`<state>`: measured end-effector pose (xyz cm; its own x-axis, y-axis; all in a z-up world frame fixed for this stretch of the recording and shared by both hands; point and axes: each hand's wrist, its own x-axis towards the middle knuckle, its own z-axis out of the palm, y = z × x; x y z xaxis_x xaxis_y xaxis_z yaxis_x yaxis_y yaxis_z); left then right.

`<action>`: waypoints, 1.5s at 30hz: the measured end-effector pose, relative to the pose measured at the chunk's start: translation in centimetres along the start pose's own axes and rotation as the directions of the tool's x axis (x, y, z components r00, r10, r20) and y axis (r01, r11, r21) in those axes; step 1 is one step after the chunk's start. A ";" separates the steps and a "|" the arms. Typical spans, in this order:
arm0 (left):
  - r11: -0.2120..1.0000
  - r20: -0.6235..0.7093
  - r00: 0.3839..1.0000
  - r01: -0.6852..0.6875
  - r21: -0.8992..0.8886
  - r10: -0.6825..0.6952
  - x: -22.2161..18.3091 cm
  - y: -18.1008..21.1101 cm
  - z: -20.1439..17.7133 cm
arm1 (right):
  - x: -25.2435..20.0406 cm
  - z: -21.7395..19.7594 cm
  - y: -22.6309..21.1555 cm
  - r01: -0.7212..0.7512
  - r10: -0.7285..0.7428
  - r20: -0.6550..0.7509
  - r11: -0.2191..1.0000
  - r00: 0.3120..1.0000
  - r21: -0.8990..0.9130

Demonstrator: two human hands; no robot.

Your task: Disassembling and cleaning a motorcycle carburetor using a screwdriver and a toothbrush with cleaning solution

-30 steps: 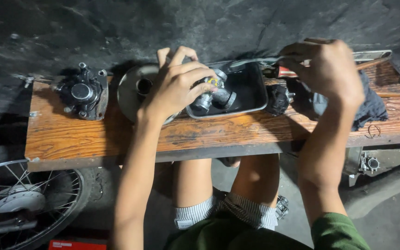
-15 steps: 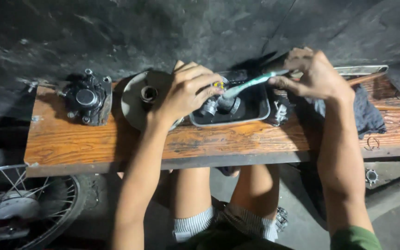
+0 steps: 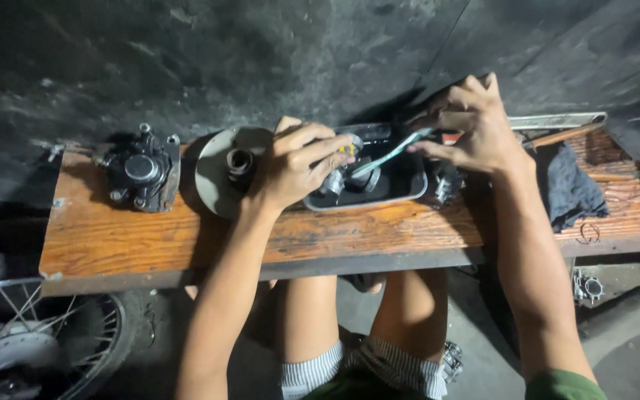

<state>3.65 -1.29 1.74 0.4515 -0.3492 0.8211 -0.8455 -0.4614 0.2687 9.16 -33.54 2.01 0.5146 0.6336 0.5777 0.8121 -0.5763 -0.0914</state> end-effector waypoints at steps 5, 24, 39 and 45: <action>1.000 0.009 1.000 -0.011 0.008 0.011 0.1 0.4 -0.2 | 0.5 0.0 -0.8 0.053 -0.053 -0.020 0.999 0.998 -0.001; 0.998 -0.005 0.999 -0.054 0.013 0.054 -0.8 -0.7 0.7 | -0.1 1.0 -0.1 0.064 -0.063 0.019 0.996 0.998 -0.059; 0.994 -0.009 0.998 -0.066 -0.088 0.065 -1.6 -1.8 0.9 | 0.0 2.3 0.1 0.167 -0.142 -0.174 0.976 0.974 0.138; 0.992 -0.028 0.997 -0.075 -0.097 0.072 -1.2 -1.7 1.1 | 0.8 1.2 -0.5 0.182 -0.151 -0.205 0.974 0.967 0.137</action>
<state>4.87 -0.99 -0.22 0.3809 -0.3585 0.8523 -0.9005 -0.3530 0.2540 9.47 -32.15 1.58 0.3182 0.5939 0.7390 0.9220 -0.3752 -0.0955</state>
